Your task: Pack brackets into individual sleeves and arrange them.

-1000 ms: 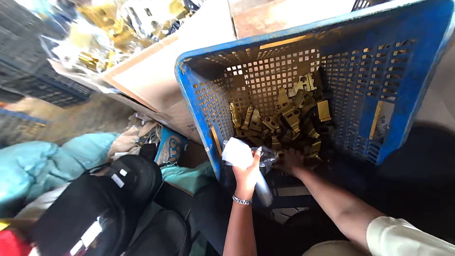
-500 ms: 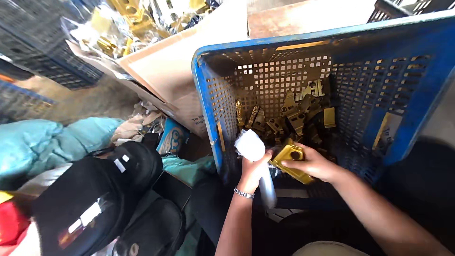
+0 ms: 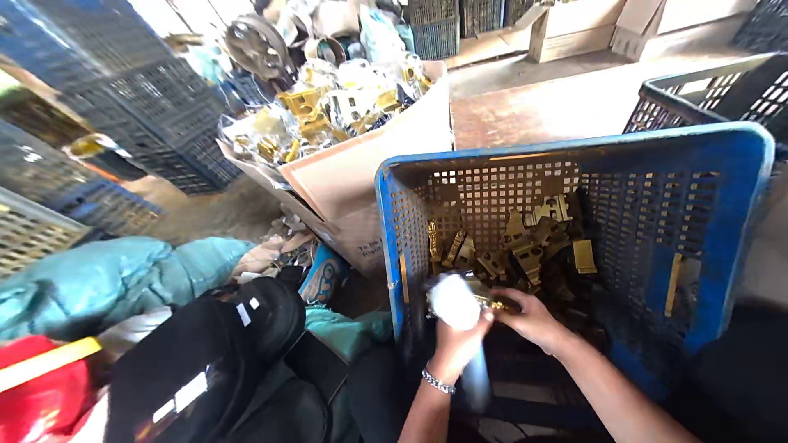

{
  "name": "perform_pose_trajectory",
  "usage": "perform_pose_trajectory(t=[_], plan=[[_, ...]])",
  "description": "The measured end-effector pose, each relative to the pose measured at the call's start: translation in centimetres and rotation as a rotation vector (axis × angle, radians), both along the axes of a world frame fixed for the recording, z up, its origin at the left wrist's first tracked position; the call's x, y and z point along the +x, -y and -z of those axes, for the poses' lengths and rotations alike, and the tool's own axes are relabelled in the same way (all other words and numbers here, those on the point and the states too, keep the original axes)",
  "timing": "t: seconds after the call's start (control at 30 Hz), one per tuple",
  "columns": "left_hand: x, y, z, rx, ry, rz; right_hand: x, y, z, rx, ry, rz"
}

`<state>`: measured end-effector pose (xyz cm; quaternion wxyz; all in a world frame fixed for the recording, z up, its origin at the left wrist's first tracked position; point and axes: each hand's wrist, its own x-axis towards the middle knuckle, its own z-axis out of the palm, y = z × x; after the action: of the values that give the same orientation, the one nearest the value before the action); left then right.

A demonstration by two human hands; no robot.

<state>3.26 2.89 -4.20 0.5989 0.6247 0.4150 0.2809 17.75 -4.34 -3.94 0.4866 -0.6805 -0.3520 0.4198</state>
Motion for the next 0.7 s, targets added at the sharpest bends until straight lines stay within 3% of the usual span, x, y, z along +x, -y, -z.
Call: perform_pose_trajectory(t=[0.07,0.1,0.17,0.2,0.27,0.37,0.43,0.5,0.6,0.7], plan=[[0.0,1.3,-0.1,-0.101,0.018,0.172,0.8,0.3,-0.1,-0.107,0.265,-0.101],[0.0,1.4,-0.1,-0.134,0.043,0.163,1.7,0.3,-0.7,-0.246,0.401,-0.233],[-0.8,0.4,-0.6,-0.149,0.109,0.003,3.4,0.2,-2.7,-0.535,0.602,-0.585],[-1.5,-0.5,-0.7,-0.143,0.168,-0.077,4.2,0.2,-4.1,-0.579,0.658,-0.745],[-2.4,-2.2,-0.9,-0.148,0.275,-0.184,5.3,0.9,-9.2,-0.387,0.627,-0.815],[-2.1,-2.1,-1.4,-0.123,0.275,-0.258,5.8,1.0,-14.1,0.387,0.226,-0.299],[-1.6,-1.3,-0.9,-0.078,0.198,-0.247,5.1,-1.0,-14.9,0.618,-0.065,-0.135],[-1.1,-0.7,-0.3,0.003,0.116,-0.186,3.7,-2.1,-12.8,0.403,0.083,-0.168],[-0.4,0.1,1.4,0.197,0.146,-0.072,1.3,-2.0,-6.8,-0.063,0.343,-0.418],[-0.4,0.6,1.3,0.166,0.101,0.059,1.2,-0.4,-2.4,-0.048,0.160,-0.322]])
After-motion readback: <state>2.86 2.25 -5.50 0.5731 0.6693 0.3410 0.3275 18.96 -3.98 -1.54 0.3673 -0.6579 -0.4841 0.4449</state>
